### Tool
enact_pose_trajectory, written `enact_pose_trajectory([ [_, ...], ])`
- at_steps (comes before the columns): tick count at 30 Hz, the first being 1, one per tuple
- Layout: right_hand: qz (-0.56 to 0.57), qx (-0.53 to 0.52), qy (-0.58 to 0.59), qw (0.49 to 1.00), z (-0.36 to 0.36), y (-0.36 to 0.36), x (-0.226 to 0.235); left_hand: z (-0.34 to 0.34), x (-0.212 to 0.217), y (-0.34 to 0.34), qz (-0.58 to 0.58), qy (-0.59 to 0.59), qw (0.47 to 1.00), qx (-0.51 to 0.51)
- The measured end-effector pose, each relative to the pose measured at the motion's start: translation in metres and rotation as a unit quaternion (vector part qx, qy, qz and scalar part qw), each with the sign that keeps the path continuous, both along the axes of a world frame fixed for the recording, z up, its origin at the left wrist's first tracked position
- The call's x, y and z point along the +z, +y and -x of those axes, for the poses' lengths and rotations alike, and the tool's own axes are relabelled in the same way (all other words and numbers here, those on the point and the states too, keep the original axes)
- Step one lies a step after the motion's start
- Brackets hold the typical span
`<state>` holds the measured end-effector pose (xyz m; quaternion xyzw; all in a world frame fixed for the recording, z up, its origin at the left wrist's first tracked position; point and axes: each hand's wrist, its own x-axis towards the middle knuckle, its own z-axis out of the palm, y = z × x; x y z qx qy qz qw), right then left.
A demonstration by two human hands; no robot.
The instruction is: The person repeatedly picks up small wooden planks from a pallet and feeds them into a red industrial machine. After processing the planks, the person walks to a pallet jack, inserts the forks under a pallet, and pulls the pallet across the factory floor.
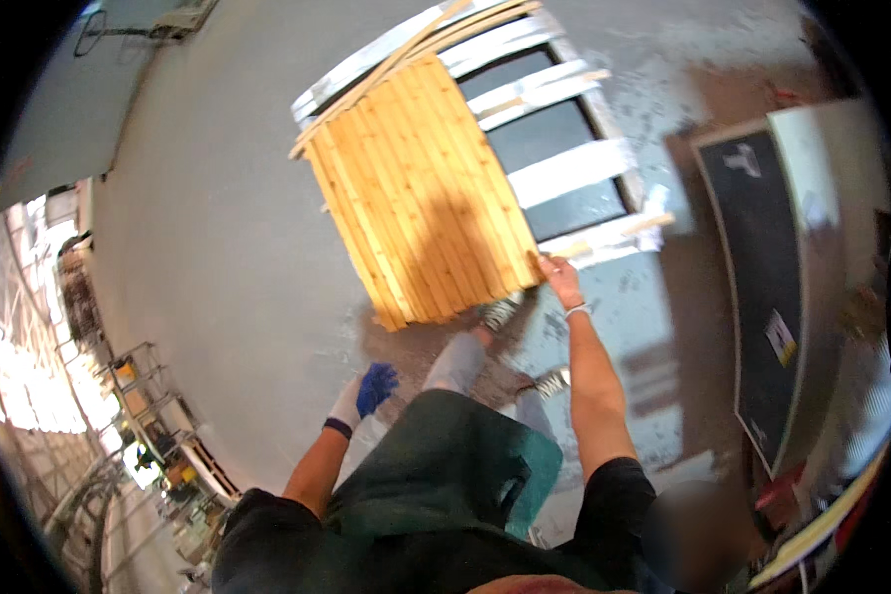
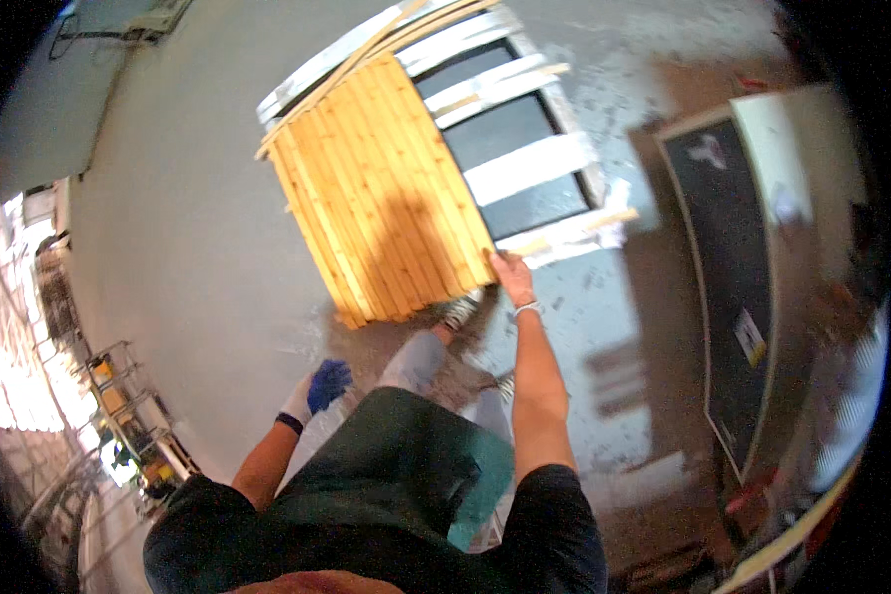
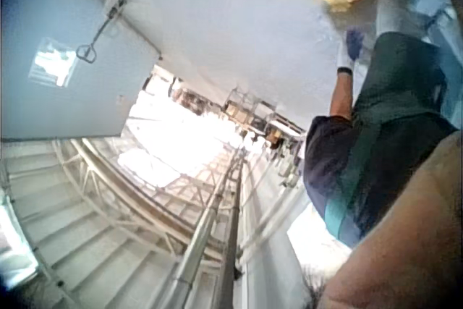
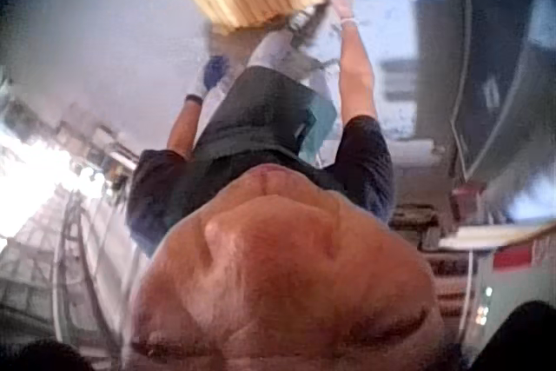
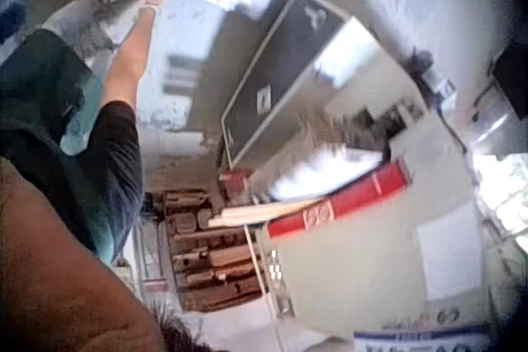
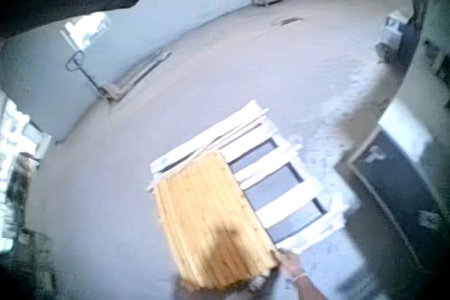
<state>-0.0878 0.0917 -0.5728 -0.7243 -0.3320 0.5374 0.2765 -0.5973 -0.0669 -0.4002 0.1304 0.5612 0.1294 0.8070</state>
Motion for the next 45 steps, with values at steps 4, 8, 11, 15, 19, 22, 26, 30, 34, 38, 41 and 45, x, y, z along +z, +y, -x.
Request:
enact_pose_trajectory([
  [4, 0.120, 0.108, -0.076, 0.984, 0.028, 0.079, -0.067, 0.009, -0.002, -0.014, 0.117, 0.030, 0.982, 0.145],
  [8, 0.127, 0.149, -0.116, 0.974, 0.040, 0.085, -0.101, -0.015, 0.019, -0.016, 0.156, 0.109, 0.970, 0.152],
  [11, 0.128, 0.121, -0.030, 0.984, 0.032, 0.088, -0.097, -0.019, 0.022, -0.006, 0.170, 0.106, 0.966, 0.163],
  [15, 0.131, 0.012, 0.049, 0.990, 0.040, 0.084, -0.027, -0.021, 0.025, -0.002, 0.108, 0.089, 0.978, 0.155],
  [19, 0.127, 0.002, 0.056, 0.990, 0.045, 0.062, 0.101, -0.034, 0.022, 0.017, -0.071, 0.056, 0.996, -0.014],
  [22, 0.150, 0.040, 0.018, 0.988, 0.040, 0.016, 0.210, -0.106, 0.069, 0.071, -0.114, 0.012, 0.993, 0.002],
  [26, 0.177, -0.006, 0.023, 0.984, 0.032, -0.078, 0.355, -0.202, 0.108, 0.112, -0.091, -0.140, 0.985, -0.040],
  [30, 0.152, -0.052, 0.003, 0.987, 0.031, -0.190, 0.457, -0.288, 0.169, 0.093, -0.006, -0.220, 0.967, -0.129],
  [34, 0.117, -0.110, -0.062, 0.985, 0.041, -0.260, 0.562, -0.341, 0.280, 0.069, 0.079, -0.286, 0.944, -0.147],
  [38, 0.068, -0.185, -0.077, 0.977, 0.049, -0.309, 0.606, -0.371, 0.342, 0.049, 0.042, -0.336, 0.917, -0.211],
  [41, 0.012, -0.283, -0.120, 0.951, 0.075, -0.346, 0.609, -0.393, 0.391, 0.037, -0.106, -0.338, 0.875, -0.328],
  [45, 0.014, -0.314, -0.185, 0.931, 0.116, -0.383, 0.650, -0.424, 0.417, 0.002, -0.172, -0.354, 0.821, -0.414],
])
